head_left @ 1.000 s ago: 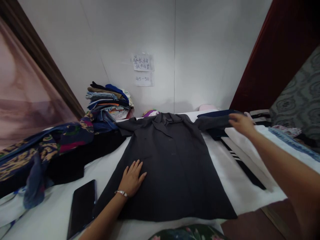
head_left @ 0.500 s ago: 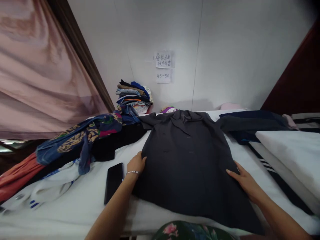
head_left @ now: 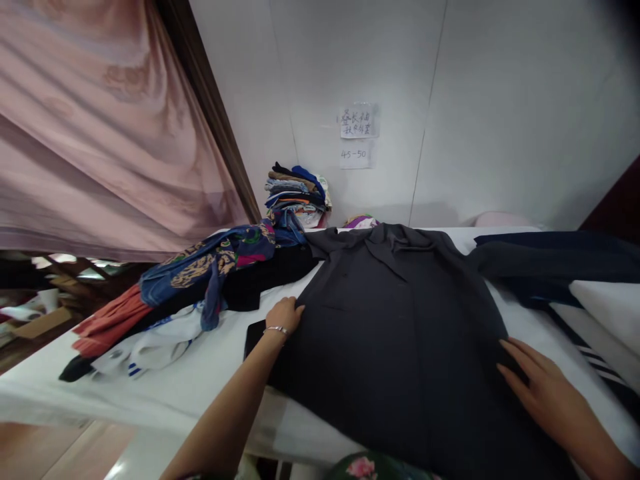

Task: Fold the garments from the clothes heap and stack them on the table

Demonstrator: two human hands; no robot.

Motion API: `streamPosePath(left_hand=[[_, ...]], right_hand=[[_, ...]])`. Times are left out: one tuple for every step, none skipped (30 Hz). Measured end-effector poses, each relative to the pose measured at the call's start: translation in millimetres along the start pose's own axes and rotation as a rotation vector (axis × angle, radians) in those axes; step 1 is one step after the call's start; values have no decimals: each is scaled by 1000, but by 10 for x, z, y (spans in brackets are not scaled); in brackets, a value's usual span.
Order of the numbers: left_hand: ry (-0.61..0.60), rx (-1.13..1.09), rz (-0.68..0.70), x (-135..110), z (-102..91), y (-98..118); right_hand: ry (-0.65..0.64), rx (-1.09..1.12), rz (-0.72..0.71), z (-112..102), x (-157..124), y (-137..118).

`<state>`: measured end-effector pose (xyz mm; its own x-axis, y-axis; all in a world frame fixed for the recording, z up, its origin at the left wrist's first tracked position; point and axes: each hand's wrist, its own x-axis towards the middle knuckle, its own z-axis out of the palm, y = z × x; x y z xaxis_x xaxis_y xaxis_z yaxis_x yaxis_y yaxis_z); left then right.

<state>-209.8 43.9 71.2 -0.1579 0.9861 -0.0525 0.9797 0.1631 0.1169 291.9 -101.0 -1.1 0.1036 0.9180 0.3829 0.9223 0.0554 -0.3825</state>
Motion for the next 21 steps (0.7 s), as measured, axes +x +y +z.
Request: streamPosePath(left_hand=[[14, -8, 28, 68, -18, 68], [24, -19, 55, 154, -34, 142], [29, -33, 79, 255, -45, 221], [29, -48, 99, 366, -48, 300], [25, -65, 115, 484, -43, 380], [19, -81, 125, 601, -29, 456], [11, -97, 128, 713, -6, 527], [2, -111, 125, 815, 25, 592], [-4, -123, 114, 904, 62, 652], [-6, -133, 100, 981, 102, 704], [-4, -142, 86, 1044, 142, 748], [1, -151, 74, 1097, 179, 785], [6, -161, 66, 1142, 209, 812], [8, -173, 60, 1182, 229, 829], [6, -188, 57, 1220, 238, 834], [3, -205, 53, 1257, 237, 829], [3, -222, 47, 1293, 227, 812], [7, -239, 38, 1326, 213, 787], [15, -254, 25, 1356, 199, 755], [25, -265, 12, 1381, 189, 720], [33, -274, -2, 1403, 185, 684]], right_hand=[[-21, 26, -42, 31, 60, -131], [-71, 60, -71, 73, 129, -274], [-142, 96, -99, 126, 203, -417], [-214, 123, -121, 189, 282, -553], [-275, 139, -139, 260, 363, -673], [-321, 148, -150, 334, 443, -774], [-352, 152, -151, 410, 519, -853], [-373, 151, -147, 482, 587, -911], [-393, 145, -141, 550, 644, -952], [-412, 132, -135, 610, 686, -978], [-430, 108, -135, 662, 713, -994], [-442, 74, -145, 706, 724, -1003], [-447, 35, -160, 740, 722, -1009], [-447, -4, -175, 766, 711, -1014], [-442, -37, -188, 784, 694, -1019], [-435, -62, -196, 796, 675, -1025], [-433, -75, -199, 801, 657, -1035], [-439, -81, -193, 802, 641, -1048], [-449, -84, -184, 800, 626, -1065], [-460, -86, -175, 796, 612, -1086], [-466, -88, -167, 791, 600, -1110]])
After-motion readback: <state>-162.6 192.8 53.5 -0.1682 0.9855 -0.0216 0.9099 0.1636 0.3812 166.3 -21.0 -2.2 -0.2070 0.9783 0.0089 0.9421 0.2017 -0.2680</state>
